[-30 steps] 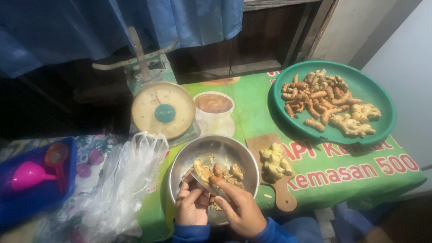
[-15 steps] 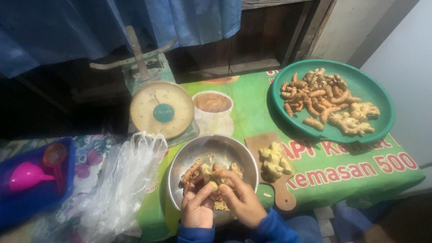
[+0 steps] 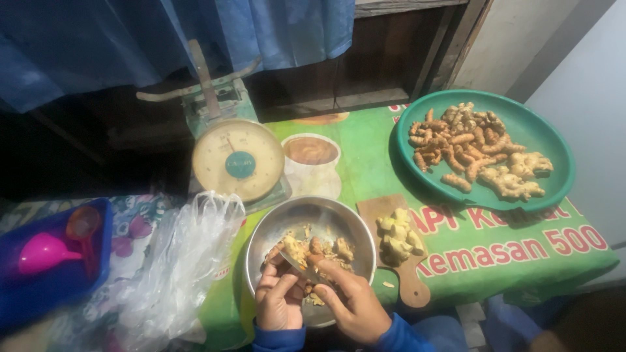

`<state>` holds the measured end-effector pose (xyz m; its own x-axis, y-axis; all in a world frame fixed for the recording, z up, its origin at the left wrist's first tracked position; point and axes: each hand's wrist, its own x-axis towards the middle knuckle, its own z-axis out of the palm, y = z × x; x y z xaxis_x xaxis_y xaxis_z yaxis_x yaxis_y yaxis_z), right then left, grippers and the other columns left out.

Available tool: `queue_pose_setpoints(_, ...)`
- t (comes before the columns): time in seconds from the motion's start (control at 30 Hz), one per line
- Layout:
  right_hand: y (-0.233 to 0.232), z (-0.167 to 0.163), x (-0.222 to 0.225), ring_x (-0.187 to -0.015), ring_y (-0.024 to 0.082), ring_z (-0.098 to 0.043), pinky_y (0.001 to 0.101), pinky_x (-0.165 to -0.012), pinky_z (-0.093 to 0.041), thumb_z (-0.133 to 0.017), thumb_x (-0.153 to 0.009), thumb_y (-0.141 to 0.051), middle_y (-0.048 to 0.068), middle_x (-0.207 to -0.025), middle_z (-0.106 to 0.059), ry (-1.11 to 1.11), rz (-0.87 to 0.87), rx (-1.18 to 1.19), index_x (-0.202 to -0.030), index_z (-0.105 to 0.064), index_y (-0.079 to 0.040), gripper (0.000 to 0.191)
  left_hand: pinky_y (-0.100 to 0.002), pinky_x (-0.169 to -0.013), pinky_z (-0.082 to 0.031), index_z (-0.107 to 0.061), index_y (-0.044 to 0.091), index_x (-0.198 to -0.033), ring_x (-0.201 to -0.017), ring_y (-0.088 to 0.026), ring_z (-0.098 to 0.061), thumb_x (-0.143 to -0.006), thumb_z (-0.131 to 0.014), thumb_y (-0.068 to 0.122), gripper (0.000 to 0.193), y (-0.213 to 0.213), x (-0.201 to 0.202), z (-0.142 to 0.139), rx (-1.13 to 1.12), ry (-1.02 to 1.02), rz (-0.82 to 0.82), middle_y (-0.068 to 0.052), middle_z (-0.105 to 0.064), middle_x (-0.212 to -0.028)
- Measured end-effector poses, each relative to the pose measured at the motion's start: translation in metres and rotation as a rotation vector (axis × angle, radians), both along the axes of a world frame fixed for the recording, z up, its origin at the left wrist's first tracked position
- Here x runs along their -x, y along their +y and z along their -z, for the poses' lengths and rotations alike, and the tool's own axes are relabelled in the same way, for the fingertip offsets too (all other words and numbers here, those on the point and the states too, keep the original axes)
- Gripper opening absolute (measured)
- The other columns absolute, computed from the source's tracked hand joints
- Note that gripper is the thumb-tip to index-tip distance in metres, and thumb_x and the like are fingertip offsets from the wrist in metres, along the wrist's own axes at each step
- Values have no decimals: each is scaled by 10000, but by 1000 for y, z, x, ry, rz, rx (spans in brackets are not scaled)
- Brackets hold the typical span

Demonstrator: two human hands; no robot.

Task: The person peels turmeric roots with a small knife over a metal bowl, collecting the peeled pieces in the bowl and the skins as waste. The person handles multiple turmeric roots one at a time, rotating them to remove the outer layer.

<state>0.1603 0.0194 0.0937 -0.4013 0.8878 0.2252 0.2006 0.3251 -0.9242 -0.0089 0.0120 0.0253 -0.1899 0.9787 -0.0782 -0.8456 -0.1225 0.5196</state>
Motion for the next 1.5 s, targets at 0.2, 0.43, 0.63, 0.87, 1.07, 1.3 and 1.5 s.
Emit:
queue_pose_setpoints(0.2,1,-7,5,-1046,239,-753,333,-909,-573,-683,-939,-121,173,-1172,-752,-20,46,10,-1334,-620,-6,417,-413,-934,-555,-500,-66,-1387,-1113,-297,-665,-835,-595,-102,561,-2,-2,-4,16,72,-6,-209,-630,-1310)
queue_pose_setpoints(0.43,3,-6,2,-1028,186,-742,312,-890,-570,-652,-953,-91,168,-1150,-757,36,-27,79,-1368,-572,-21,429,-410,-928,-578,-535,-51,-1339,-1096,-293,-684,-820,-604,-103,526,0,1,-10,-32,51,-11,-201,-657,-1260)
queue_pose_setpoints(0.63,12,9,0,-945,139,-723,287,-825,-577,-615,-980,-95,110,-1033,-752,112,-22,247,-1369,-561,-28,399,-410,-918,-576,-555,-33,-1300,-1076,-278,-686,-856,-616,-122,457,-3,-12,-12,104,102,-16,-190,-678,-1218)
queue_pose_setpoints(0.87,11,18,-16,-865,112,-616,274,-762,-525,-598,-999,-136,70,-1024,-710,93,-141,315,-1482,-484,-42,505,-395,-957,-570,-548,-22,-1355,-1101,-253,-689,-839,-584,-118,526,4,0,-13,36,40,2,-171,-679,-1257)
queue_pose_setpoints(1.07,10,18,-11,-920,131,-685,284,-813,-557,-620,-985,-112,89,-1091,-718,23,-75,140,-1432,-533,-16,465,-407,-940,-567,-557,-46,-1342,-1095,-264,-684,-866,-609,-119,485,4,0,-11,-13,102,29,-194,-680,-1245)
queue_pose_setpoints(1.3,16,17,-9,-967,127,-694,292,-837,-576,-597,-1010,-99,67,-1041,-724,167,-77,165,-1409,-514,-30,414,-380,-943,-579,-578,-48,-1289,-1077,-243,-694,-892,-619,-117,405,-2,-10,-8,-4,85,89,-160,-699,-1191)
queue_pose_setpoints(1.5,13,-1,-21,-702,144,-539,285,-619,-449,-587,-985,-152,77,-974,-710,40,-113,499,-1496,-502,-108,520,-390,-897,-572,-570,-27,-1329,-991,-246,-694,-870,-612,-88,465,0,-1,-13,34,14,87,-165,-710,-1151)
